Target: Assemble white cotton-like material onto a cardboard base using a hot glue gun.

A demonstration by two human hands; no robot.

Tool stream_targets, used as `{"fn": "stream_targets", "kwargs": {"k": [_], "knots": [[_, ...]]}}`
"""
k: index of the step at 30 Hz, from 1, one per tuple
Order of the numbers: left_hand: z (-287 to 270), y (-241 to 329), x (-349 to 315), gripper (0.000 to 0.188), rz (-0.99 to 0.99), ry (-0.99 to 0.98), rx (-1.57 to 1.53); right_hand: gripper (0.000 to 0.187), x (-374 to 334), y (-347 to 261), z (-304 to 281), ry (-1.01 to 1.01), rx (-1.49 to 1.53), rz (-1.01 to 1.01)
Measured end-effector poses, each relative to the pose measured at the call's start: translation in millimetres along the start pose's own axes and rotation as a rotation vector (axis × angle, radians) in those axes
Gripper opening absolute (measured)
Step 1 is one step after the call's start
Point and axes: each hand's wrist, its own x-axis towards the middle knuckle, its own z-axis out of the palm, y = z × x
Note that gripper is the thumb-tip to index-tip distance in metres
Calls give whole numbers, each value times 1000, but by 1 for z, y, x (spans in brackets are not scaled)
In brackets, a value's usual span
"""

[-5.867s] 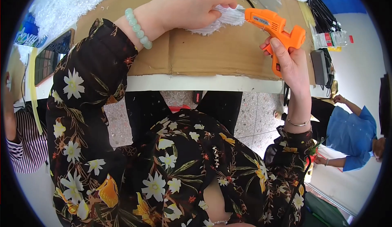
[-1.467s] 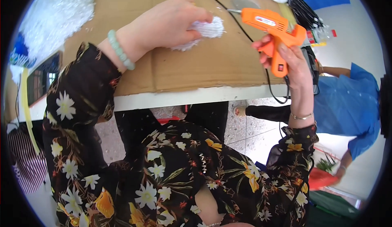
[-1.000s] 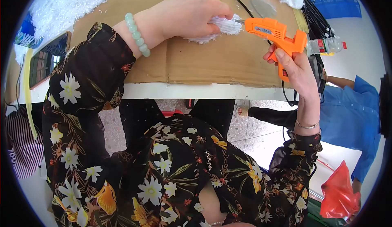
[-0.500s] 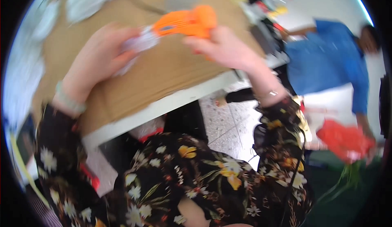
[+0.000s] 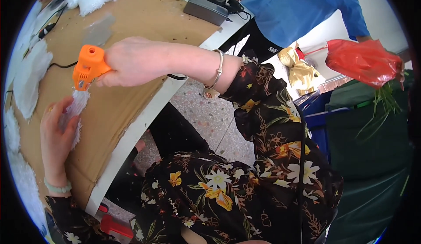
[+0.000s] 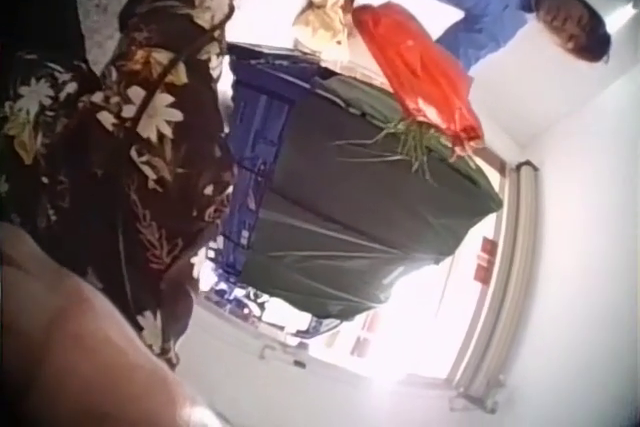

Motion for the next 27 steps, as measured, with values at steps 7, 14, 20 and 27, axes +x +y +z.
{"fn": "stream_targets", "kwargs": {"k": [7, 14, 20, 27], "knots": [[-4, -12, -12, 32, 24, 1, 21, 42, 2, -4, 3, -76, -35, 3], [-1, -14, 5, 31, 158, 54, 71, 35, -18, -9, -27, -173, 271, 273], [-24, 1, 14, 35, 93, 34, 66, 30, -11, 6, -12, 185, 988, 210], [-18, 1, 14, 47, -22, 11, -37, 33, -17, 1, 20, 252, 1262, 270]]}}
